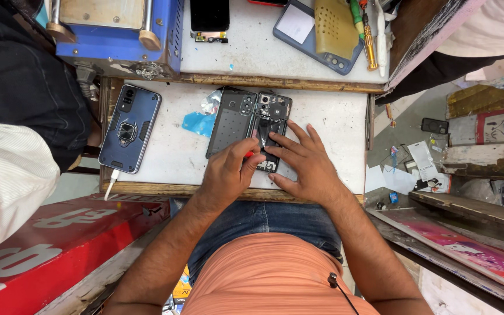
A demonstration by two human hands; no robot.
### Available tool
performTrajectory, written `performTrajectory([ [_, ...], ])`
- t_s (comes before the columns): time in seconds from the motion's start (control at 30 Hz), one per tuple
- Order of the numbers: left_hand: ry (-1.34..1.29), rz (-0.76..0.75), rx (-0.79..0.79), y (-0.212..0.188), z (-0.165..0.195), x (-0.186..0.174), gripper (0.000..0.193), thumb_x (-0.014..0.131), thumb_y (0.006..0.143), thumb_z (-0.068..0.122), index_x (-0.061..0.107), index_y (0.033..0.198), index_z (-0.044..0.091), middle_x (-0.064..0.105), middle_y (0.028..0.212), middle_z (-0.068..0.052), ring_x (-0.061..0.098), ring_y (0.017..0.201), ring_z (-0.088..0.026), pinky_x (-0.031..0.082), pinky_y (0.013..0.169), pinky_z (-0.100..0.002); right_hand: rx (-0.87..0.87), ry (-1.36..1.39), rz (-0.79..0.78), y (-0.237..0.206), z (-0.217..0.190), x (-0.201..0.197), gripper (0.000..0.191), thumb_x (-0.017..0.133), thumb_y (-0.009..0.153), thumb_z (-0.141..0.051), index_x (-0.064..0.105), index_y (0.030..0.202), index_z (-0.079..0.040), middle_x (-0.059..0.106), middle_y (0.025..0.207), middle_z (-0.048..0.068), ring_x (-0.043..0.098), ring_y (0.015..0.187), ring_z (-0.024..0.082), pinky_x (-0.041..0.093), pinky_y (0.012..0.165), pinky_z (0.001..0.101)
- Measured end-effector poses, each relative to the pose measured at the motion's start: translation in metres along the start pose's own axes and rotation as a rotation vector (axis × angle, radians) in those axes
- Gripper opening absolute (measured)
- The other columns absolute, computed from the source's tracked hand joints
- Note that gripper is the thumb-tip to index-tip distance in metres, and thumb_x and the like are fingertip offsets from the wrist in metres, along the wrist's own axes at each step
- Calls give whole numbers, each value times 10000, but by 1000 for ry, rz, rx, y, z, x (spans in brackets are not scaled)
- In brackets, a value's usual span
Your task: The person cleans the edges of a smartphone with a blue plastic card, then removes the back cover and uses a red-handled screwdriver to adjust internal components. The person repeatedly handles the phone and its parts on a cluttered workbench.
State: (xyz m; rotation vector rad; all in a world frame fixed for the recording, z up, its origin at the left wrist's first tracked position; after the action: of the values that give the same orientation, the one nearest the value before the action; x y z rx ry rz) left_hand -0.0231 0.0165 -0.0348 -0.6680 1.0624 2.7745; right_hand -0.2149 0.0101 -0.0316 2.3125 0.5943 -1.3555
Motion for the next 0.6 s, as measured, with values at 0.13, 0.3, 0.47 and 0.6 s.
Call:
performTrajectory([
  [0.13,30,-3,30,1,3,0,409,709,1028,152,447,1332,73,712,1021,-136,757,876,-262,637,712,-346,0,-3,-10,0,2,2,547,776,843,-413,671,1318,-163,552,1503,68,289,1525,336,133,1245,619],
  [0.3,-47,-75,68,14,18,-5,381,651,1065,61,418,1366,69,714,1169,-166,755,1034,-290,650,884,-366,-4,-13,-10,0,3,3,547,770,857,-415,668,1328,-158,545,1510,72,292,1521,340,133,1243,624],
  [0.47,125,-198,82,31,37,-12,315,739,905,50,561,1165,56,705,964,-127,719,919,-304,578,860,-446,3,5,-4,-1,3,3,508,771,848,-377,684,1302,-168,546,1514,68,299,1522,347,144,1242,629],
  [0.6,296,-333,-49,40,40,-18,263,783,915,196,633,1057,34,678,811,-122,677,766,-315,540,683,-454,-29,91,69,-6,3,0,468,785,828,-257,705,1278,-158,574,1492,70,302,1528,374,196,1241,631],
])
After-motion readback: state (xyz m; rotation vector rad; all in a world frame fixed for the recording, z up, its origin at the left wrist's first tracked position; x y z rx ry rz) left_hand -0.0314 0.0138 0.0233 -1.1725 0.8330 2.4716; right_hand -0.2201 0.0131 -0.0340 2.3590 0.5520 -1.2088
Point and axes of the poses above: each hand's wrist, its own y-axis towards the middle knuckle, its own x-axis out of the palm, z = x × y, the point moved 4 cm from there along y, towards the middle knuckle
